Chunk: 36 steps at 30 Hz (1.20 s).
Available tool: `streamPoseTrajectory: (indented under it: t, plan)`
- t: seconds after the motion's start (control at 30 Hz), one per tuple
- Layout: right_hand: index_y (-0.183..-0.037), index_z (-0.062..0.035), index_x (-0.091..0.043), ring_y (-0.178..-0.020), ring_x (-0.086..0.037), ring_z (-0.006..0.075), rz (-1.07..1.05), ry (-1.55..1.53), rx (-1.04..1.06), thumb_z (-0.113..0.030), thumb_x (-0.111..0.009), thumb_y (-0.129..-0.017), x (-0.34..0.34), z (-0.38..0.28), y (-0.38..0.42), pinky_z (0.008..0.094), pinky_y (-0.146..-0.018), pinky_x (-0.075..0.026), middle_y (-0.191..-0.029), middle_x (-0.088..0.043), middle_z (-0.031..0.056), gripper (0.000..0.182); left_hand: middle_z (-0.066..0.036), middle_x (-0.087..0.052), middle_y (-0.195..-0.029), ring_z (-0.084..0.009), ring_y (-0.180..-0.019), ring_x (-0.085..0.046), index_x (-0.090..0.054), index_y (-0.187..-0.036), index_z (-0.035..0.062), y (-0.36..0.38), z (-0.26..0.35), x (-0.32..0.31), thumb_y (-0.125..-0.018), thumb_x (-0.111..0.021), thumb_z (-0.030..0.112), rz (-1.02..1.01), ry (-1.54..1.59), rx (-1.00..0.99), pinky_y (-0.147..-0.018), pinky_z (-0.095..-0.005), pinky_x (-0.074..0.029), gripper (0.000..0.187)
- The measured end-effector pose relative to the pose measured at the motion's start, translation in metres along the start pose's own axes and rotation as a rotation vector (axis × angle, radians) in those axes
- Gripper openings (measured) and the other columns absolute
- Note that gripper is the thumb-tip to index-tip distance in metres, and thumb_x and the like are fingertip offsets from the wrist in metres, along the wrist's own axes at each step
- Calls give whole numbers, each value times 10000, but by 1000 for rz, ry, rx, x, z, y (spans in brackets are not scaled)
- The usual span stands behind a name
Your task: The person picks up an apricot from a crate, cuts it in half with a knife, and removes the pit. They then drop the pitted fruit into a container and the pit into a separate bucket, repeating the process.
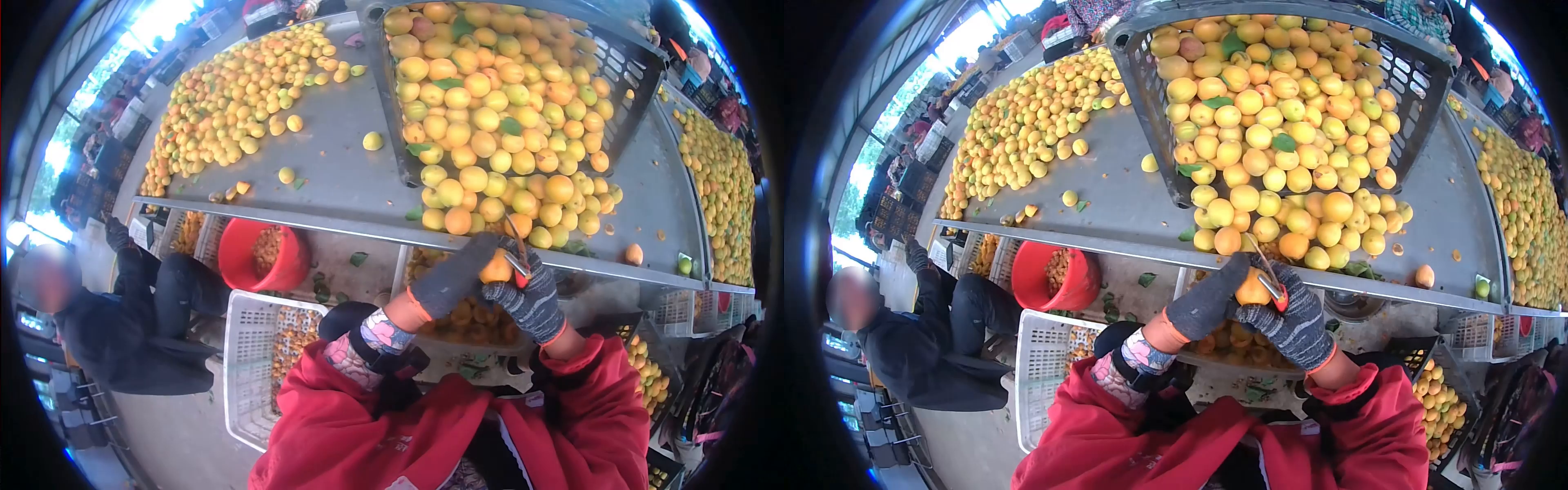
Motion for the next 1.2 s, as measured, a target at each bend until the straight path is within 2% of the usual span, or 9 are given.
streamPoseTrajectory:
  t: [0.07,0.17,0.33,0.53,0.73,0.97,1.0,1.1,1.2]
  plan:
    - [-1331,8,-473,-1043,-632,223,-9,-80,-15,-243,-783,-827,-5,1,-3,358,-896,-514,-1168,-645,133,643,-125,-509,-1351,-239,-1261,-493,-435,-1391,6,15,40,-8,-1040,-398,178,19,-834,-428,-1112,-366,-358,392]
    - [-1356,14,-447,-1068,-627,236,-57,-229,-167,-240,-772,-838,-14,9,-1,358,-922,-507,-1189,-633,152,662,-171,-478,-1405,-306,-1311,-465,-400,-1419,-5,7,3,4,-993,-427,74,74,-451,46,-1138,-402,-325,434]
    - [-1378,21,-424,-1099,-624,284,41,87,-22,-246,-733,-868,-14,0,5,370,-944,-496,-1208,-617,190,653,-239,-499,-1358,-396,-1249,-504,-422,-1391,-18,19,11,2,-913,-532,61,90,-887,-444,-1066,-442,-400,497]
    - [-1342,20,-468,-1067,-639,336,72,107,36,-242,-722,-869,-15,-12,1,395,-899,-510,-1164,-632,214,598,-211,-483,-1405,-352,-1292,-486,-367,-1447,-16,14,20,7,-945,-485,62,90,-412,9,-1104,-415,-363,521]
    - [-1214,15,-559,-879,-664,222,169,-54,-73,-225,-697,-897,-17,1,1,346,-751,-524,-973,-684,122,420,-215,-553,-1310,-344,-1178,-562,-466,-1352,-27,14,43,-7,-1011,-432,173,284,-706,-449,-1026,-384,-427,397]
    - [-1264,-6,-510,-870,-634,215,279,341,329,-247,-596,-977,-13,5,-3,353,-740,-524,-1054,-637,119,384,-182,-477,-1422,-274,-1300,-472,-392,-1420,-46,4,38,-7,-1054,-341,272,329,-336,-304,-1070,-352,-372,487]
    - [-1273,-13,-503,-855,-629,222,321,246,307,-271,-581,-987,-9,6,-6,357,-735,-526,-1066,-628,117,393,-156,-511,-1367,-262,-1264,-486,-393,-1420,-28,3,40,-3,-1019,-457,201,323,-153,-362,-1037,-345,-401,467]
    - [-1270,-53,-510,-796,-603,189,158,-1483,-422,-378,-559,-995,-35,34,-18,321,-679,-536,-1031,-611,76,428,-137,-546,-1283,-252,-1156,-537,-431,-1382,0,5,43,14,-933,-602,98,331,-455,-345,-972,-342,-446,490]
    - [-1285,-57,-505,-799,-608,167,-33,-1300,-327,-352,-577,-977,-19,84,-1,292,-682,-538,-998,-616,58,433,-121,-567,-1138,-254,-1025,-570,-491,-1250,27,1,43,23,-809,-739,67,260,-312,-74,-881,-339,-481,507]
Point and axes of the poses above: each hand's wrist, its own y-axis away from the middle knuckle, its own x-axis out of the back of the hand, z = x × y, the point moved 8 cm from there along -y, towards the middle knuckle
